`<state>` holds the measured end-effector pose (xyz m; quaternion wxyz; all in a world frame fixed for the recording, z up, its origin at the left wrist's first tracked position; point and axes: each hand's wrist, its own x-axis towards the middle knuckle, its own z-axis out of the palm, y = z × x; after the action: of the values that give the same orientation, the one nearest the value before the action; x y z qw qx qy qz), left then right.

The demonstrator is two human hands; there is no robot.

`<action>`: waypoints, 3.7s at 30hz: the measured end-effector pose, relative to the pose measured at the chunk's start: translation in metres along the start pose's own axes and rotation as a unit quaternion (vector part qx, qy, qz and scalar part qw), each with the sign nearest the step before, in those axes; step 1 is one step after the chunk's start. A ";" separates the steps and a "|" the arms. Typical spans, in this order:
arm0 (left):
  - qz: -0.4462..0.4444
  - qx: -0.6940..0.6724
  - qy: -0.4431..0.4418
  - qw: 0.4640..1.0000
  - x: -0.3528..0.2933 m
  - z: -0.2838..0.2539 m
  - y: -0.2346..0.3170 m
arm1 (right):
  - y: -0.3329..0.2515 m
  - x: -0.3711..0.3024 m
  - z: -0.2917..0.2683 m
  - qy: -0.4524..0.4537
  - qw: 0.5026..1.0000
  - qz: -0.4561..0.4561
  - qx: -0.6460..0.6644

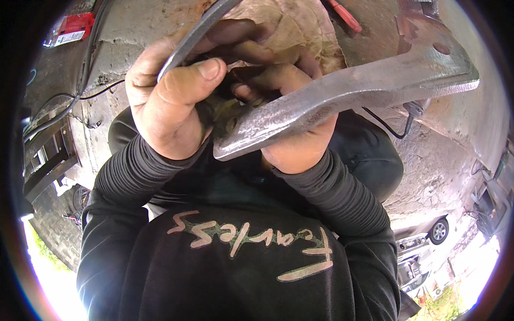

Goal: The person sits on the floor and uses a rotary tool to grind or polish a metal bracket. They then switch to a screwdriver to adjust a small component on the bracket.

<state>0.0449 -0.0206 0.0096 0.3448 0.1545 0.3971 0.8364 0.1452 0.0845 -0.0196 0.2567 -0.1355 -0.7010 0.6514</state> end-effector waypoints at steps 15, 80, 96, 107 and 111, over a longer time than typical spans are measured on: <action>-0.025 0.183 -0.035 0.982 -0.001 0.004 0.005 | 0.002 -0.001 -0.009 -0.017 0.998 -0.019 -0.054; 0.230 0.390 0.031 0.891 0.016 -0.019 0.050 | -0.004 0.061 -0.088 0.063 0.854 -0.167 -0.489; 0.212 0.460 0.197 0.839 0.044 -0.079 0.108 | -0.025 0.033 -0.071 0.050 0.902 -0.275 -0.328; 0.255 0.347 0.210 0.878 0.038 -0.078 0.114 | -0.021 0.029 -0.070 0.042 0.916 -0.250 -0.310; 0.284 0.338 0.233 0.867 0.031 -0.068 0.125 | -0.017 0.025 -0.061 -0.013 0.892 -0.231 -0.389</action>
<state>-0.0697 -0.0925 0.0620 -0.0829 0.1683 0.6632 0.7245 0.1593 0.1471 0.0026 0.3175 -0.0499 -0.9132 0.2505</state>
